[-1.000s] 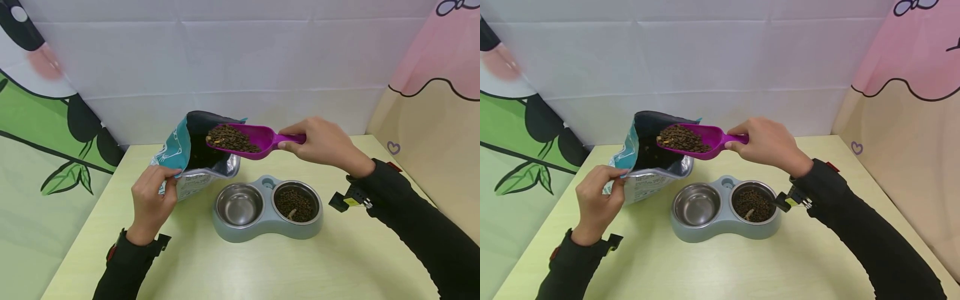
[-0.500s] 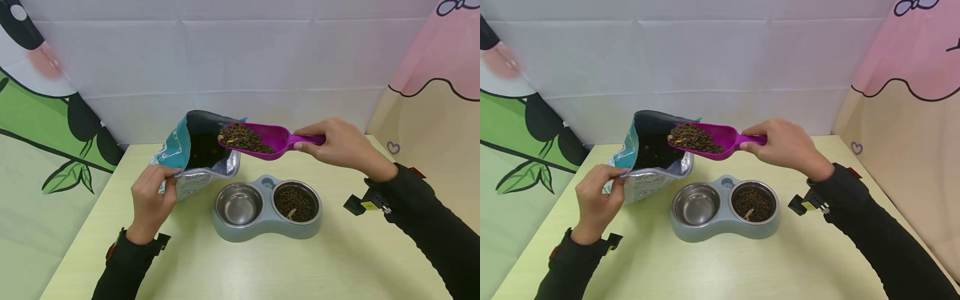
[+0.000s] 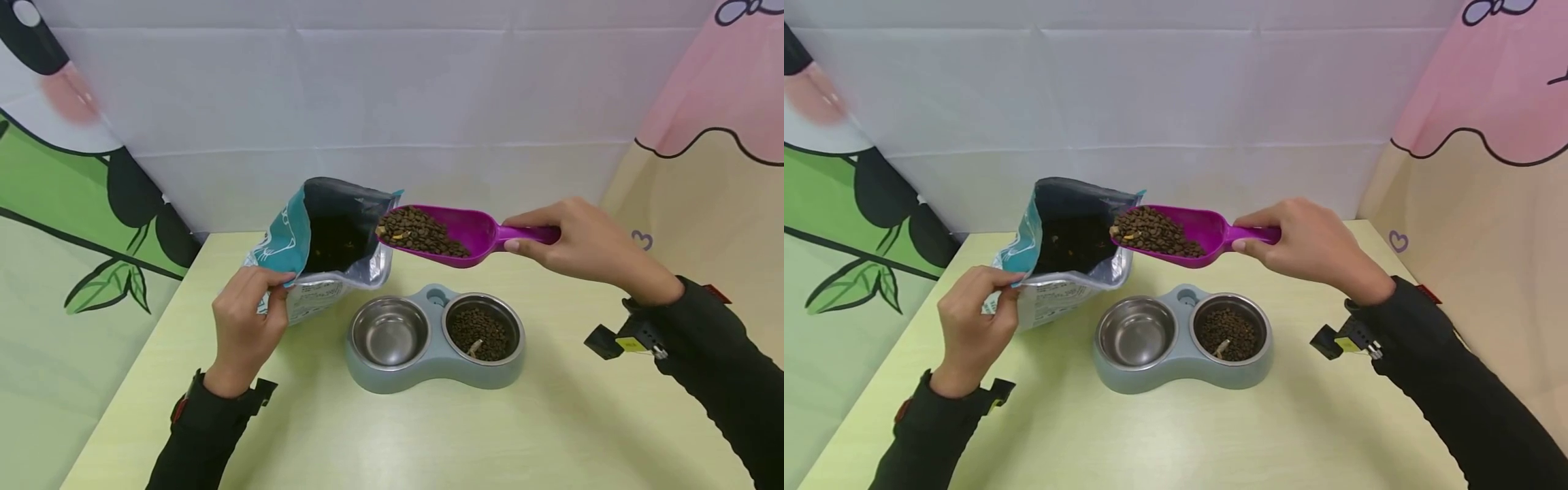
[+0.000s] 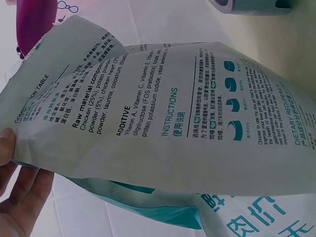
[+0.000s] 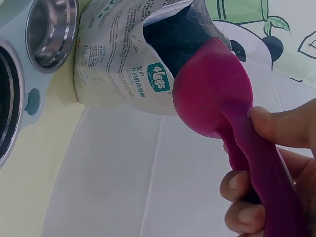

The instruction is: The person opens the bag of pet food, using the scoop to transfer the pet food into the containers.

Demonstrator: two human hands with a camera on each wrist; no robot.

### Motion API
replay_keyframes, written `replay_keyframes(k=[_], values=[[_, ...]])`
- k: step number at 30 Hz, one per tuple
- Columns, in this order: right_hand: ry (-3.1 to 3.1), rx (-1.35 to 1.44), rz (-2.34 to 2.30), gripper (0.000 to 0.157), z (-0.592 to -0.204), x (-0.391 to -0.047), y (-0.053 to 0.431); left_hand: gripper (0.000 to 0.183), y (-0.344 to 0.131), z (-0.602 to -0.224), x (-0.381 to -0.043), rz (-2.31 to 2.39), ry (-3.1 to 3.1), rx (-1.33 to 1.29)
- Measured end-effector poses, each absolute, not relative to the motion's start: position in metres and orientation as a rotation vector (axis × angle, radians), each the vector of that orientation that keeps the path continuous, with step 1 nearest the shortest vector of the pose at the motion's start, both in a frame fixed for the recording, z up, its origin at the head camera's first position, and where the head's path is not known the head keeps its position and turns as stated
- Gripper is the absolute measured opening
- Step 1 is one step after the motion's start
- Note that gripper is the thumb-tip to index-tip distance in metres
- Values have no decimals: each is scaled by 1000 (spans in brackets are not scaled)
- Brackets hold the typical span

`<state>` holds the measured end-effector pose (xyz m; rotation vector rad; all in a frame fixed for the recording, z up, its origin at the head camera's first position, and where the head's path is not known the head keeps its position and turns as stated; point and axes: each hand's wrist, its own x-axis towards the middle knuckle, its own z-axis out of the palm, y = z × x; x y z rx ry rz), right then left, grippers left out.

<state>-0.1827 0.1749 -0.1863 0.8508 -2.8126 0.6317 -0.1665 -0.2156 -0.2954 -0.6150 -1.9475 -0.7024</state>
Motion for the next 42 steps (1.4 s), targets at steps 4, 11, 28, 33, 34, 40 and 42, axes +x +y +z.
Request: replay_keyframes(k=[4, 11, 28, 33, 34, 40, 42], values=[[-2809, 878, 623, 28, -188, -182, 180, 16, -215, -295, -167, -702, -1945, -618], [-2824, 883, 614, 28, -195, -180, 187, 17, -214, -295, -167, -704, -1949, -611], [-2843, 972, 676, 26, -224, -179, 204, 17, -212, -294, -164, -718, -1956, -598], [-2884, 979, 658, 26, -233, -180, 209, 17, -211, -294, -164, -718, -1961, -596], [-2895, 979, 656, 25, -235, -181, 210, 17, -211, -293, -164, -717, -1962, -595], [-2926, 990, 636, 25, -248, -185, 211, 16, -211, -293, -164, -721, -1956, -600], [-2928, 1006, 630, 24, -252, -187, 210, 15, -212, -294, -164, -720, -1956, -602]])
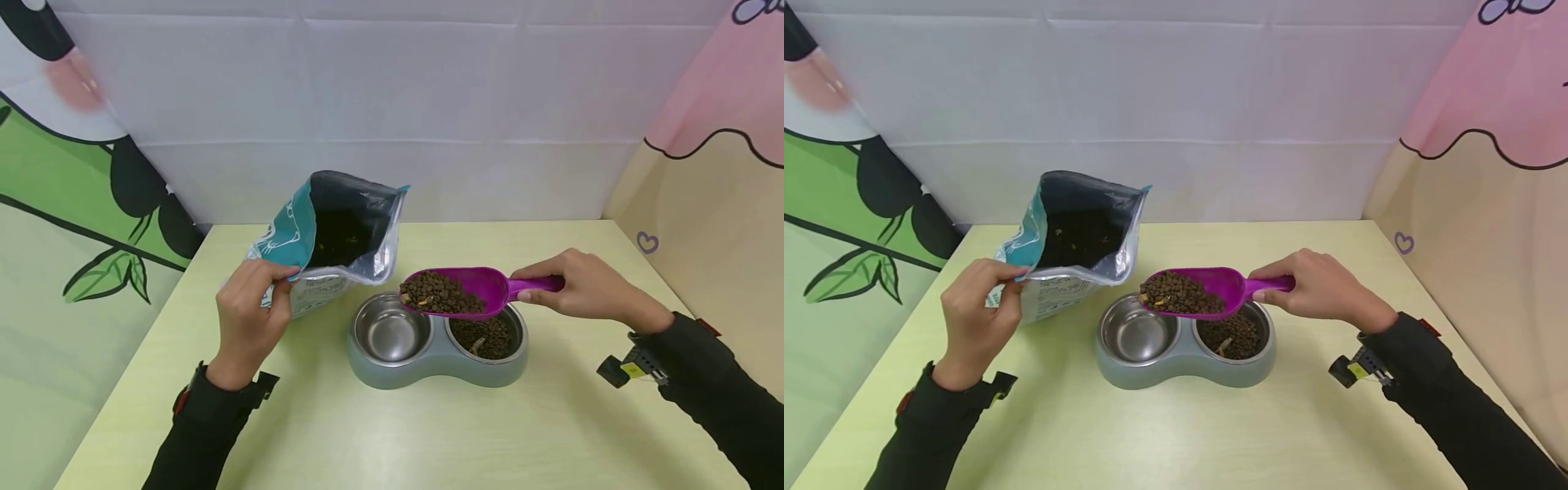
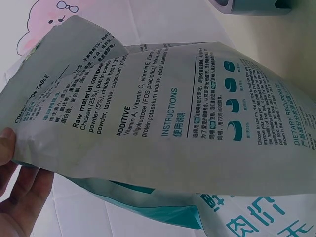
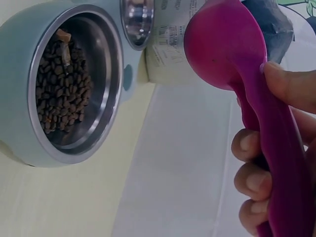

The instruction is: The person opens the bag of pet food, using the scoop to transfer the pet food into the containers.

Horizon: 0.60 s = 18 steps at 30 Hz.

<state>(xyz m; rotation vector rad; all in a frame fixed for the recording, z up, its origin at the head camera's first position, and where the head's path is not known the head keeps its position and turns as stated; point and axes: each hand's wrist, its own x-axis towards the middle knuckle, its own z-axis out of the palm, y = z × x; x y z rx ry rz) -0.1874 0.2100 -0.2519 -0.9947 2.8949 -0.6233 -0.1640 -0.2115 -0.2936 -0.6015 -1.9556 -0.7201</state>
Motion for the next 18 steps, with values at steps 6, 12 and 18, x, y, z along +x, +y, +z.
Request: replay_keyframes(k=[6, 12, 18], values=[[2862, -1085, -598, 21, -263, -195, 205, 14, -212, -293, -164, -711, -1954, -603], [2838, -1125, -525, 21, -272, -201, 197, 15, -212, -292, -163, -713, -1953, -599], [2837, -1122, -436, 22, -275, -206, 189, 15, -211, -292, -163, -715, -1954, -601]])
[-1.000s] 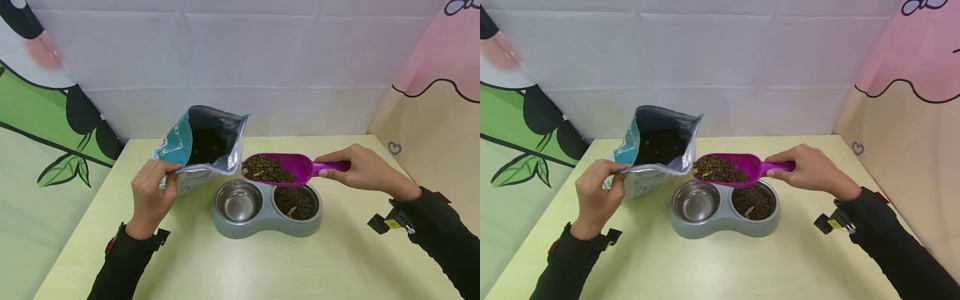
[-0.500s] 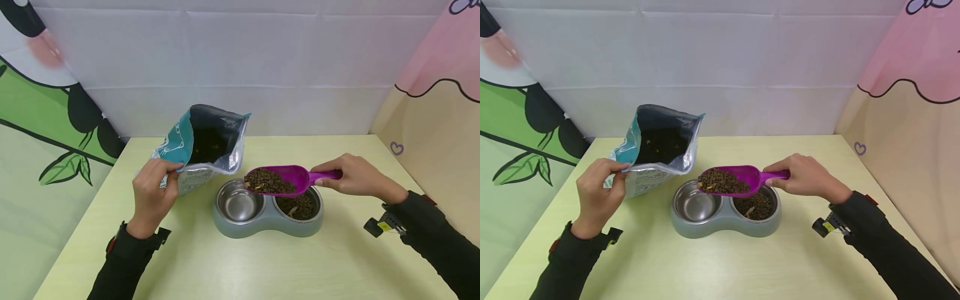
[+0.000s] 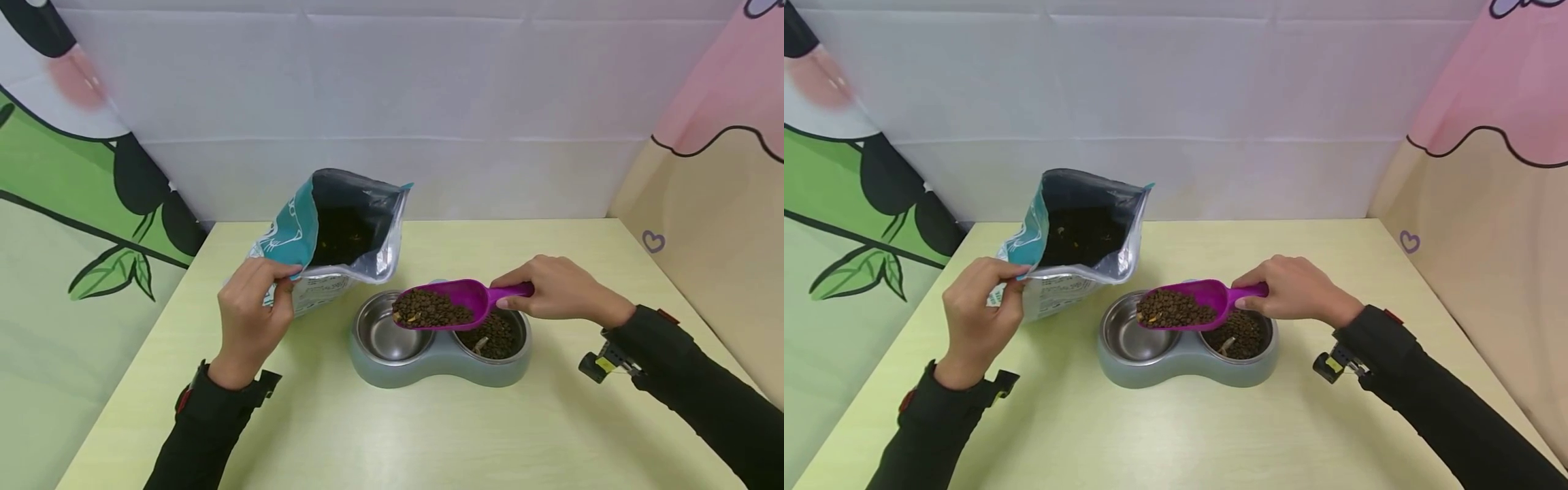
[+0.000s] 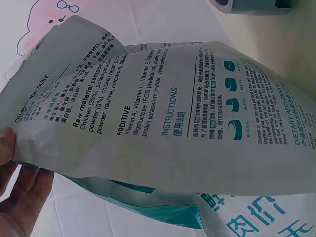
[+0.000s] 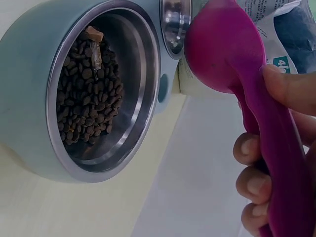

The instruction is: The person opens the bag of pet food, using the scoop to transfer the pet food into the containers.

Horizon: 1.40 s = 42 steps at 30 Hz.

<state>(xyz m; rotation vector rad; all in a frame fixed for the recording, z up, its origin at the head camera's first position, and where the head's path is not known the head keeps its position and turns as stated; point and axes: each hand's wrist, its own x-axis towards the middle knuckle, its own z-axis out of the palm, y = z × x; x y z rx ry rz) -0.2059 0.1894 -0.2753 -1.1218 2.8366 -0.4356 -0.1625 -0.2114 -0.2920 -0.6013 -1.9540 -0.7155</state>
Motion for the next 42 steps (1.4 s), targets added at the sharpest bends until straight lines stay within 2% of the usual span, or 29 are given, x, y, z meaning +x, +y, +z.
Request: replay_keyframes(k=[24, 42], values=[[2806, -1183, -234, 7, -268, -214, 164, 13, -212, -293, -163, -724, -1953, -610], [2802, -1176, -179, 16, -263, -216, 156, 12, -212, -293, -164, -735, -1941, -621]])
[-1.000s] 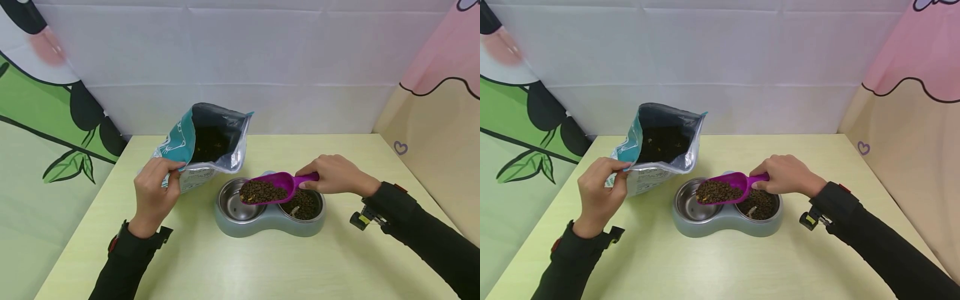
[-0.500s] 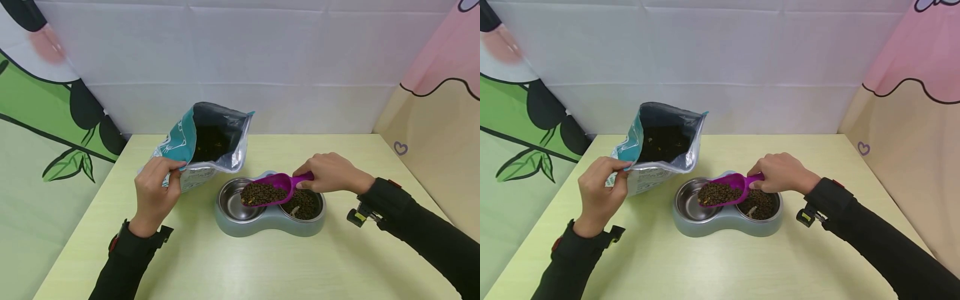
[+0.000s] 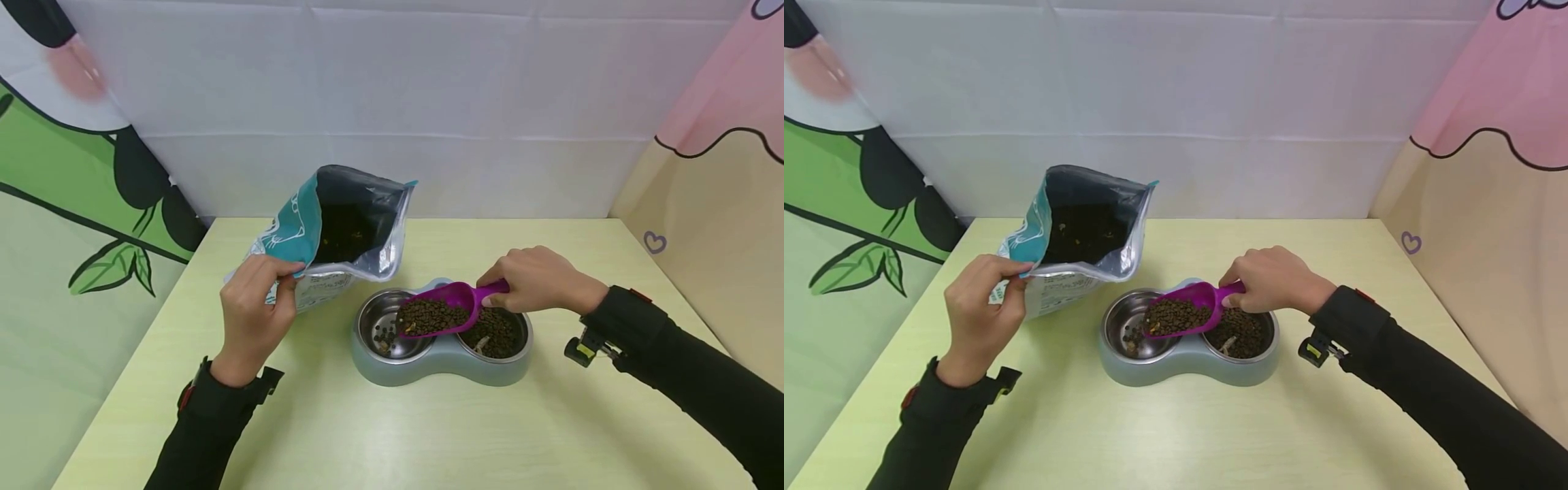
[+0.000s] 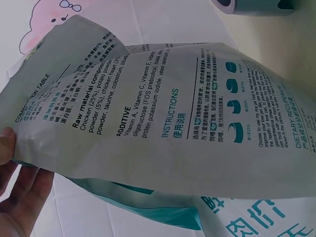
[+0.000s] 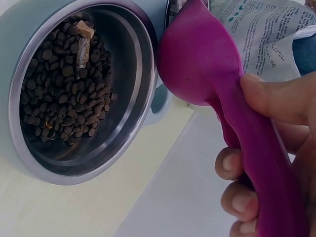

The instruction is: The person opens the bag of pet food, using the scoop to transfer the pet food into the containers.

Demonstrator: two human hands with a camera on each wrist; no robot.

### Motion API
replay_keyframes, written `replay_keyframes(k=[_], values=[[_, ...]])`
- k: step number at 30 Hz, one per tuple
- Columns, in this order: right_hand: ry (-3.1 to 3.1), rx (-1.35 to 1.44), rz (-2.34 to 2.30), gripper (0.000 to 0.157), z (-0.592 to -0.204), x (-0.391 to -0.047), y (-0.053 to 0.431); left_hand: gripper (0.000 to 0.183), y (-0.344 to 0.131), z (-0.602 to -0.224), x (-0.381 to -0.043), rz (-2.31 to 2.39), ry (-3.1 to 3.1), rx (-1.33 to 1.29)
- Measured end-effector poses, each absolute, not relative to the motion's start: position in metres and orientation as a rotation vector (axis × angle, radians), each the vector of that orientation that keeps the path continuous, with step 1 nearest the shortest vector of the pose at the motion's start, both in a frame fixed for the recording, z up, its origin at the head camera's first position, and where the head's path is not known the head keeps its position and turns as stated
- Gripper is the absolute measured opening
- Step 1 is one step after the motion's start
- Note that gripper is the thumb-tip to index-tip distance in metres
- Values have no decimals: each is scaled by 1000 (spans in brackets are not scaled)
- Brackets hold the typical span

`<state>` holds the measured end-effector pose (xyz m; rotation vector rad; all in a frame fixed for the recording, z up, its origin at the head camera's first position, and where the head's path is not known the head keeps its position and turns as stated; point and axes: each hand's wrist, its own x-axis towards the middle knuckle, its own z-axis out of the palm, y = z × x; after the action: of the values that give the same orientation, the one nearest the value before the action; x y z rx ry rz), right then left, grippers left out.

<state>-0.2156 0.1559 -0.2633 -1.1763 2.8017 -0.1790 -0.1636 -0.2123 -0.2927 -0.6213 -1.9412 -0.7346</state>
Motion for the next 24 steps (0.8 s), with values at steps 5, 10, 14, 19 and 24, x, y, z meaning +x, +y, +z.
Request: replay_keyframes(k=[5, 10, 14, 19, 24], values=[[2800, -1171, -163, 16, -263, -217, 155, 12, -213, -293, -163, -740, -1944, -617], [2807, -1157, -130, 15, -261, -217, 153, 12, -213, -293, -163, -739, -1949, -613], [2807, -1172, -117, 13, -259, -217, 152, 13, -213, -293, -162, -738, -1951, -610], [2794, -1188, -100, 12, -257, -218, 150, 14, -214, -293, -162, -734, -1950, -602], [2789, -1171, -62, 11, -253, -218, 147, 13, -214, -293, -163, -734, -1946, -608]])
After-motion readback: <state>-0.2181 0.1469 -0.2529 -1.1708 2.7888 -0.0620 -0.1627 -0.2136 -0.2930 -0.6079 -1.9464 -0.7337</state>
